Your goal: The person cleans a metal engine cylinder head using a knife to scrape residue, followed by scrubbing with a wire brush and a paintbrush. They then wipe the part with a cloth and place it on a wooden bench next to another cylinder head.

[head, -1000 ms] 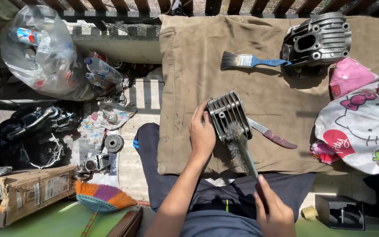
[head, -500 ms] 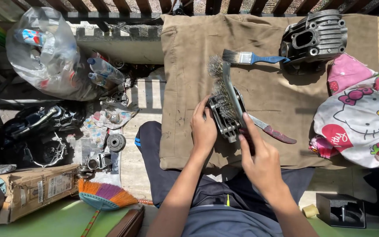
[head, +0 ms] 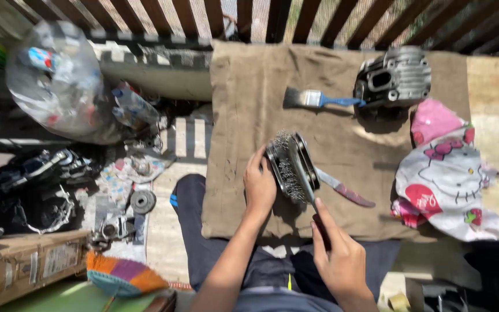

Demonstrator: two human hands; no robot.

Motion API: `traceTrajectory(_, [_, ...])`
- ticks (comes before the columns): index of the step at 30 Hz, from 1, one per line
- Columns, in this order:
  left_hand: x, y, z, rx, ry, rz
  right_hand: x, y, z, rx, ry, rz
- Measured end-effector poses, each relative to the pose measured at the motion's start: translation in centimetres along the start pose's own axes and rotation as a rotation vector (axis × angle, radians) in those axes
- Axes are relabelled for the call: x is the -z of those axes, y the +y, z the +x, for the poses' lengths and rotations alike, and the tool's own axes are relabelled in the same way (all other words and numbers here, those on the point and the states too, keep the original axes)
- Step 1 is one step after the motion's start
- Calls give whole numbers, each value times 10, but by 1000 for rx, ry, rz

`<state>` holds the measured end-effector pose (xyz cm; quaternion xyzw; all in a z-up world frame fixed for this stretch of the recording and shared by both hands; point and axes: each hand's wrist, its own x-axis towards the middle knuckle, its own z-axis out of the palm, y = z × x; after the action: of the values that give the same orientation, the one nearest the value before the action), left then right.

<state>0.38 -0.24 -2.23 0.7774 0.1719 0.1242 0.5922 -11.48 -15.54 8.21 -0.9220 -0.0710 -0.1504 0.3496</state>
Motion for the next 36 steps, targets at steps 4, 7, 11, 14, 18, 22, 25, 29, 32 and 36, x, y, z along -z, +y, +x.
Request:
traceTrajectory(4, [-8,-24,0,34,27,76,-13,-18,54,-87,-101,-98])
traceTrajectory(7, [-5,-7,4,27,31,68,-18,-9,45,-117,-112,-109])
traceTrajectory(11, [0,4,-1,13,-14,-14,-21,40,-35,-26,25,3])
traceTrajectory(14, [5,16,-1,70,-34,35,-13,63,-94,-180,11,-45])
traceTrajectory(18, [5,15,1,46,-67,-35,11,78,-121,-312,71,190])
traceTrajectory(22, [5,9,0,34,-55,-2,24,64,-92,-458,114,191])
traceTrajectory(25, [11,7,-5,42,-50,-36,10,67,-97,-407,138,156])
traceTrajectory(29, [35,18,-40,-196,-69,-100,-8,83,-130,-284,120,206])
traceTrajectory(32, [31,28,-48,-242,-131,-10,1,58,-107,-173,74,112])
traceTrajectory(36, [25,38,-42,-288,-128,85,15,46,-79,-161,3,64])
